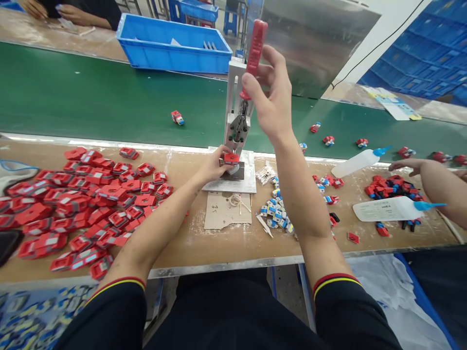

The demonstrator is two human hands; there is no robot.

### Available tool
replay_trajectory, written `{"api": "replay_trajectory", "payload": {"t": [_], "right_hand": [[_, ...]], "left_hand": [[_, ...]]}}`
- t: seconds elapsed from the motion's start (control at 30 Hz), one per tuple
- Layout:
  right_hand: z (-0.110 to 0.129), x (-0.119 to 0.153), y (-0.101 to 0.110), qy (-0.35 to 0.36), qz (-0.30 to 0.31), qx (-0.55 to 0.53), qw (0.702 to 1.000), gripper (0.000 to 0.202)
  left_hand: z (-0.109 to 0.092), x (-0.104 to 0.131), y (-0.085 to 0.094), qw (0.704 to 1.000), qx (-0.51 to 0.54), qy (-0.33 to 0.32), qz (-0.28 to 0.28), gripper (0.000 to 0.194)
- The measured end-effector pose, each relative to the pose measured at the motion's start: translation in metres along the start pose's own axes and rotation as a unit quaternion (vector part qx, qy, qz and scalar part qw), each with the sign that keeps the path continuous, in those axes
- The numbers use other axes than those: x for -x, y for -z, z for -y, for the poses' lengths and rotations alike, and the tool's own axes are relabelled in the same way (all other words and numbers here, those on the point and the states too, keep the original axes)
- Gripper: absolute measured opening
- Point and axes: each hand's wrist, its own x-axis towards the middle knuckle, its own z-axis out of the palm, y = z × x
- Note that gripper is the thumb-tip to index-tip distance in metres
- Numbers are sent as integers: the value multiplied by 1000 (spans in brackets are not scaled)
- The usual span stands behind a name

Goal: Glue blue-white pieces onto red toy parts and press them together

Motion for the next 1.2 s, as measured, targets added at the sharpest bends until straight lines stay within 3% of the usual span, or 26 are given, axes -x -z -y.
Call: {"api": "replay_trajectory", "payload": {"t": [0.1, 0.3, 0.47, 0.63, 1.0, 1.2], "right_hand": [[20, 3, -3, 19, -41, -54, 998, 45], [38, 70, 2, 83, -16, 61, 995, 34], [34, 92, 0, 145, -13, 133, 980, 28], [32, 101, -5, 181, -50, 109, 976, 24], [22, 116, -12, 163, -45, 115, 979, 28], [5, 140, -19, 157, -39, 77, 984, 37]], "left_hand": [[4, 1, -2, 1000, -10, 1, -5, 39], [15, 1, -6, 999, -18, -28, 3, 39], [16, 1, -6, 996, -77, -47, -8, 43], [10, 3, -6, 994, -97, -49, 1, 36], [6, 4, -10, 996, -73, -56, -9, 38], [9, 3, -10, 995, -79, -54, -10, 39]]}}
